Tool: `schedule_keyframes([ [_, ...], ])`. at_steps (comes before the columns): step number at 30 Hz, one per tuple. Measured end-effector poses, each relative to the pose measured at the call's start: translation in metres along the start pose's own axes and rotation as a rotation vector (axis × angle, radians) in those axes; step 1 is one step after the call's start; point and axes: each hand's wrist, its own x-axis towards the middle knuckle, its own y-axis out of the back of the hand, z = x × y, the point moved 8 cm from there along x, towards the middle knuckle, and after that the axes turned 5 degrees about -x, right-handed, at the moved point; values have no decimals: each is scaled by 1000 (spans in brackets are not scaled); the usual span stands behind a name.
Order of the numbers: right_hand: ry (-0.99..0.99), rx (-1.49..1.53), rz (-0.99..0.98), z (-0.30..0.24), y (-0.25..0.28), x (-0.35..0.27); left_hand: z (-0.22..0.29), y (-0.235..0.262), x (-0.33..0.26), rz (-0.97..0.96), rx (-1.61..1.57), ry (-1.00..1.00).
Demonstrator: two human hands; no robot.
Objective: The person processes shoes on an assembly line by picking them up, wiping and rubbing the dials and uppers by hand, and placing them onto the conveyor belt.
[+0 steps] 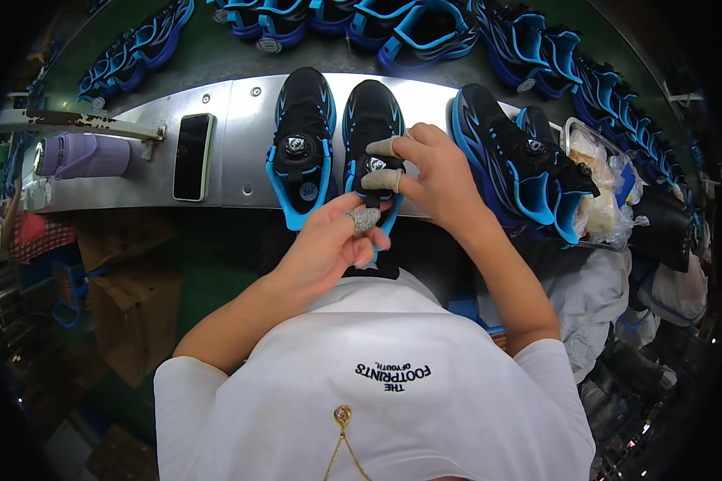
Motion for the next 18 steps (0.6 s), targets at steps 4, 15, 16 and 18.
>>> schedule_keyframes([
  [4, -14, 243, 68, 2, -3, -6, -7, 5, 5, 80, -183, -20],
  [15, -172, 205, 49, 6, -9, -2, 4, 0, 5, 99, -155, -42],
  [16, -163, 205, 50, 6, -6, -1, 9, 2, 3, 101, -154, -51],
  [18, -208, 353, -72, 15, -8, -3, 16, -3, -10, -15, 357, 93],
])
